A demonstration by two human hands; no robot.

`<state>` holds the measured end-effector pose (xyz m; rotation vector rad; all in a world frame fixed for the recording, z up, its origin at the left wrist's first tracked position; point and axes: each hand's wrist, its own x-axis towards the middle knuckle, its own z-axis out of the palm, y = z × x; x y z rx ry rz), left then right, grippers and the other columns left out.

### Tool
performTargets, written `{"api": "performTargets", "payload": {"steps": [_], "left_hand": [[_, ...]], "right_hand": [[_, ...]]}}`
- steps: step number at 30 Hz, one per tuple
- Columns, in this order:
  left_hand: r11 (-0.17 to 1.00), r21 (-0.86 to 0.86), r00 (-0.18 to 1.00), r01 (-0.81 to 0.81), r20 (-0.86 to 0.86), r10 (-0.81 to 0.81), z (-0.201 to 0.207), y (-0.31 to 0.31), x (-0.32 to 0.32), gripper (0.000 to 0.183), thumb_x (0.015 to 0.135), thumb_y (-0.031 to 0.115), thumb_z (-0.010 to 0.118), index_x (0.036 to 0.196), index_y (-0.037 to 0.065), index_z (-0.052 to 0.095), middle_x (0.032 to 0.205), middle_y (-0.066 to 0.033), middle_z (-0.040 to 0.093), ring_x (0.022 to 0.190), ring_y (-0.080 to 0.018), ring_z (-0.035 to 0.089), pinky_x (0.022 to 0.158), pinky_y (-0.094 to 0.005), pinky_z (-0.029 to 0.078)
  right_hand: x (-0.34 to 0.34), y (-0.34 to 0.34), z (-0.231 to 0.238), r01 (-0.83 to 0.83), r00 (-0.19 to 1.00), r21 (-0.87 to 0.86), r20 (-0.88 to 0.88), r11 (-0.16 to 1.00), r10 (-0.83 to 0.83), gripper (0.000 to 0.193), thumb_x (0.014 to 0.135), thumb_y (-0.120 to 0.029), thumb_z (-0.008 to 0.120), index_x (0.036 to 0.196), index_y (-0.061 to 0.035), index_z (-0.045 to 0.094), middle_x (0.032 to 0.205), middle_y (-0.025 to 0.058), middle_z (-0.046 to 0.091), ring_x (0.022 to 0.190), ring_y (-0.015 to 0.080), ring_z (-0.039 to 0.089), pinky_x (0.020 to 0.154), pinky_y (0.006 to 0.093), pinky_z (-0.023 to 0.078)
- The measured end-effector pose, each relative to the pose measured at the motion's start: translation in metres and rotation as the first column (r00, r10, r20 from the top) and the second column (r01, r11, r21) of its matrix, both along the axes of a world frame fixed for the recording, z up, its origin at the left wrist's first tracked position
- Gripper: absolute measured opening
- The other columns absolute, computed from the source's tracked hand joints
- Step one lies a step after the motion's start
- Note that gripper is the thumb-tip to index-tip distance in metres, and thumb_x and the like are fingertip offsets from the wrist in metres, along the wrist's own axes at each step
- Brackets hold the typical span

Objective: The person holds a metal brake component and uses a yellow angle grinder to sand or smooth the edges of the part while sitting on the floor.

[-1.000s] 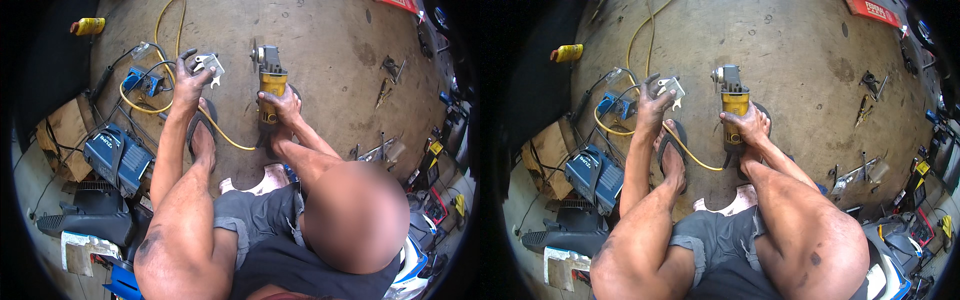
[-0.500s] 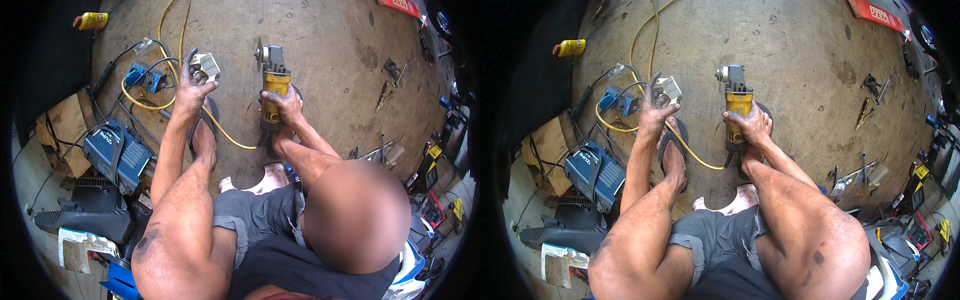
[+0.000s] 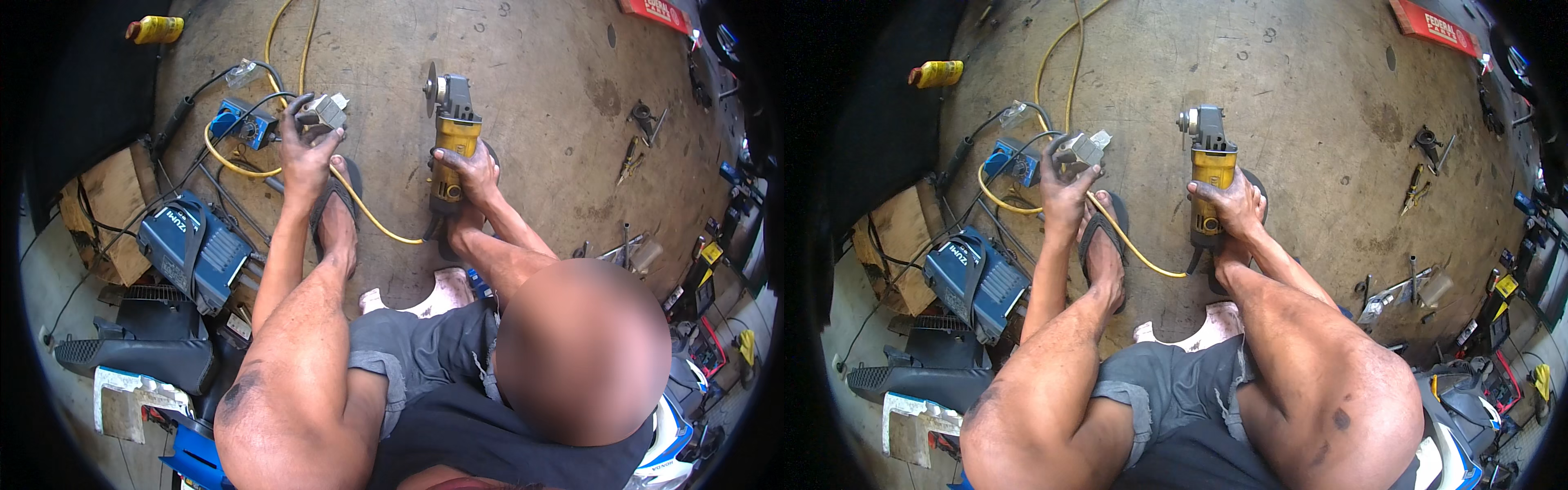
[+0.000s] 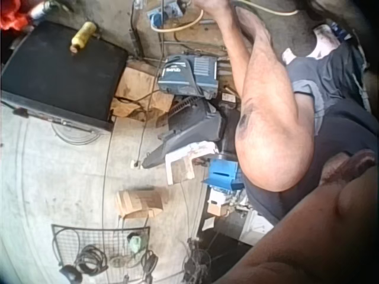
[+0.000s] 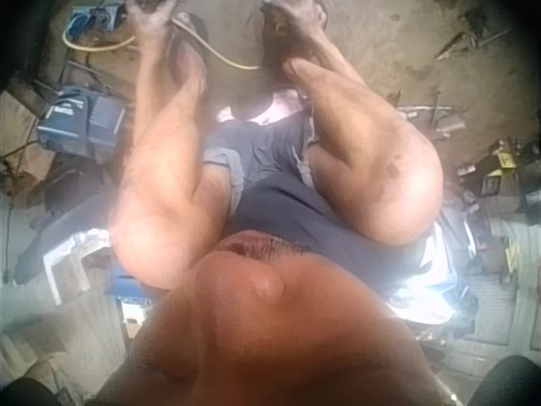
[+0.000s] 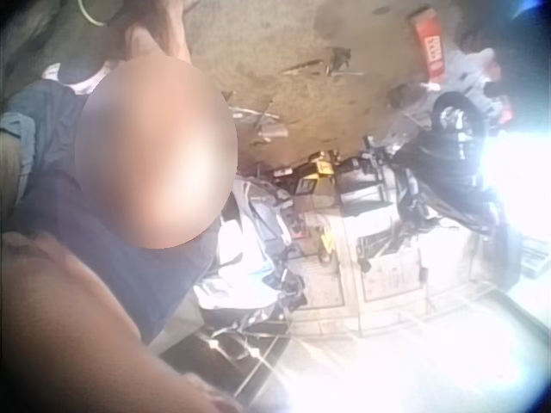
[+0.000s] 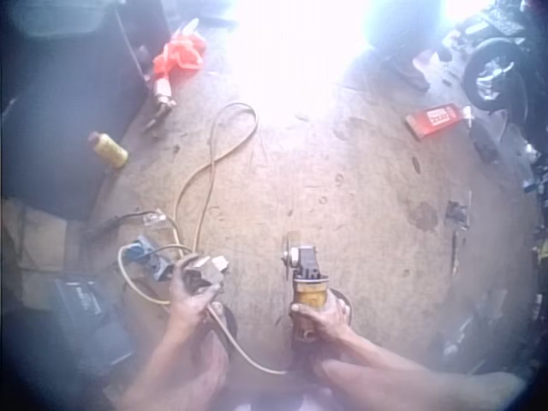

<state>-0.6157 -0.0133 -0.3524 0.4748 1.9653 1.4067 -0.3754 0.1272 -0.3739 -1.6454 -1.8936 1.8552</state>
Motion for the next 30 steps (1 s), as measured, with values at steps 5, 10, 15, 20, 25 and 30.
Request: {"api": "performTargets", "payload": {"steps": [5,10,15,20,25,30], "left_hand": [[0.962,0.096,0.848,-0.255,0.501,0.174,0.011,0.002,-0.008,0.052,0.084,-0.005,0.067,0.13,0.009,0.046,0.111,-0.0116,0.061,0.1,-0.0246,0.066,0.082,-0.0367,0.059],[0.945,0.189,0.894,-0.266,0.415,0.168,-0.001,-0.002,-0.008,0.042,0.087,-0.004,0.066,0.124,0.005,0.048,0.112,-0.0117,0.06,0.099,-0.0229,0.065,0.085,-0.0377,0.058],[0.947,0.194,0.943,-0.255,0.265,0.2,-0.02,-0.011,-0.015,0.037,0.085,-0.001,0.072,0.113,0.002,0.049,0.103,-0.0094,0.06,0.098,-0.0176,0.061,0.087,-0.0318,0.053],[0.939,0.202,0.947,-0.278,0.22,0.233,-0.021,-0.011,-0.015,0.033,0.084,-0.001,0.073,0.106,0.003,0.049,0.099,-0.0083,0.06,0.094,-0.016,0.06,0.086,-0.0304,0.05],[0.927,0.202,0.916,-0.317,0.317,0.244,-0.024,-0.015,-0.015,0.029,0.087,-0.004,0.068,0.109,0.0,0.05,0.106,-0.0144,0.063,0.099,-0.0232,0.064,0.091,-0.036,0.053],[0.875,0.259,0.802,-0.41,0.559,0.21,-0.009,-0.01,-0.01,0.023,0.09,0.0,0.065,0.109,-0.001,0.053,0.106,-0.0161,0.065,0.101,-0.0259,0.066,0.094,-0.0384,0.055]], "right_hand": [[-0.001,0.0,0.002,0.015,1.0,-0.021,-0.025,1.0,-0.016,0.06,0.074,-0.044,0.081,0.11,-0.001,0.061,0.096,0.0078,0.07,0.086,0.0168,0.065,0.081,0.032,0.052],[-0.004,-0.001,0.006,0.031,0.999,-0.011,-0.031,0.999,-0.031,0.06,0.074,-0.044,0.081,0.11,-0.0008,0.061,0.096,0.0075,0.07,0.086,0.0162,0.065,0.08,0.0314,0.052],[-0.001,0.0,0.001,0.013,1.0,0.004,-0.01,1.0,-0.013,0.06,0.073,-0.044,0.081,0.11,-0.0006,0.061,0.096,0.0074,0.07,0.085,0.0162,0.066,0.079,0.0313,0.052],[-0.003,0.0,0.005,0.02,1.0,-0.013,-0.018,1.0,-0.02,0.063,0.073,-0.049,0.08,0.111,-0.0019,0.062,0.095,0.0076,0.071,0.087,0.0173,0.067,0.08,0.0322,0.052],[-0.002,0.0,0.004,-0.01,1.0,-0.007,0.025,1.0,0.011,0.065,0.073,-0.051,0.079,0.111,-0.0022,0.061,0.097,0.008,0.071,0.087,0.0181,0.067,0.081,0.033,0.052],[0.001,0.0,0.0,-0.002,1.0,0.011,0.022,1.0,0.002,0.066,0.073,-0.052,0.08,0.112,-0.0022,0.062,0.097,0.0082,0.071,0.088,0.0181,0.067,0.082,0.0331,0.052]]}}
